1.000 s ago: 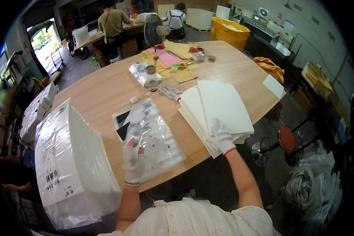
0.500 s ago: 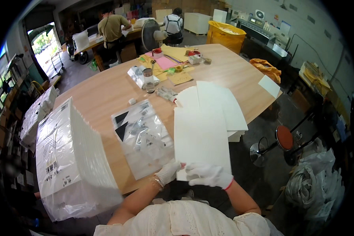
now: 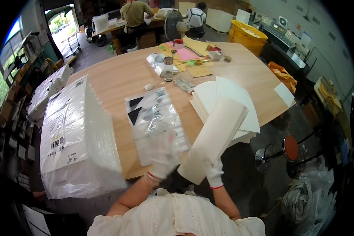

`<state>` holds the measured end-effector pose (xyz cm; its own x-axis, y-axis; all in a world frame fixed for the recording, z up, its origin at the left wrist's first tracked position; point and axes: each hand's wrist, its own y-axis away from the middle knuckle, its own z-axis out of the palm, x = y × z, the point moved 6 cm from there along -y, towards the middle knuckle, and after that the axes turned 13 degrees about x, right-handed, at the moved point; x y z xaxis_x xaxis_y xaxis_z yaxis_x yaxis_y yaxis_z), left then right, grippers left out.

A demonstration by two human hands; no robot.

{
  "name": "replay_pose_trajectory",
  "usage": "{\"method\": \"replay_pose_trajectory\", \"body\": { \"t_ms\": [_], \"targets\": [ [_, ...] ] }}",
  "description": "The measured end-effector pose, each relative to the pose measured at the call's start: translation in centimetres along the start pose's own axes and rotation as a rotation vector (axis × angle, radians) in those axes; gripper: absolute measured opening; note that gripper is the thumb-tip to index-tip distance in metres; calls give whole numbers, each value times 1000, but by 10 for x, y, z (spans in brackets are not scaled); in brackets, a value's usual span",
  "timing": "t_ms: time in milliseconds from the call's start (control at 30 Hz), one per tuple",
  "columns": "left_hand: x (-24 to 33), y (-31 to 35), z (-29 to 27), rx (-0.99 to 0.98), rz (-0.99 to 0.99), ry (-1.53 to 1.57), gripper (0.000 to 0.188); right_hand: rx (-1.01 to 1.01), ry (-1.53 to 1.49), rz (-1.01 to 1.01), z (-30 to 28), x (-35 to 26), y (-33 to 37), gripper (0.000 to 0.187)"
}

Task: The person repeatedly picks up white sheets of paper from a stack on a table and places them into clear plastic packaging bags. The person then seals the bags and places them on a growing pile of packaged items. The task is performed continuously throughout the clip.

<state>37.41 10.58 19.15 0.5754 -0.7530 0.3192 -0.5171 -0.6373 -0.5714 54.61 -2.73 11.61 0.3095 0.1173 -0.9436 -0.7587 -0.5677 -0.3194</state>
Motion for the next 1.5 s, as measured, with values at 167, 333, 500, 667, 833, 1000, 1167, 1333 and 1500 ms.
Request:
{"method": "replay_pose_trajectory", "body": {
  "t_ms": [167, 333, 500, 667, 833, 1000, 1167, 1333, 1500],
  "targets": [
    [-106, -39, 19, -63, -723, 1215, 47, -339, 526, -341, -19, -47, 8, 30],
    [-42, -26, 56, -104, -296, 810, 41, -705, 834, -186, 39, 2, -7, 39],
    [-38, 2, 86, -164, -275, 407, 39, -303, 815, 61, 74, 54, -56, 55],
    [-59, 40, 95, 31, 339, 201, 31, -394, 1028, 155, 125, 128, -96, 40],
    [-201, 67, 116, 226, -853, 516, 22, -634, 1064, 218, 138, 121, -111, 45],
    [-163, 112, 62, 153, -777, 169, 20, -753, 877, 88, 96, 104, -48, 47],
    [-84, 192, 1, -363, -517, 391, 19, -860, 875, 34, 20, 17, 43, 44],
    [-90, 180, 4, -294, -697, 503, 10, -718, 594, -414, 20, -1, 63, 41],
    [-101, 176, -16, -126, -1098, 713, 5, -944, 650, 36, -10, 37, 64, 43]
  ]
}}
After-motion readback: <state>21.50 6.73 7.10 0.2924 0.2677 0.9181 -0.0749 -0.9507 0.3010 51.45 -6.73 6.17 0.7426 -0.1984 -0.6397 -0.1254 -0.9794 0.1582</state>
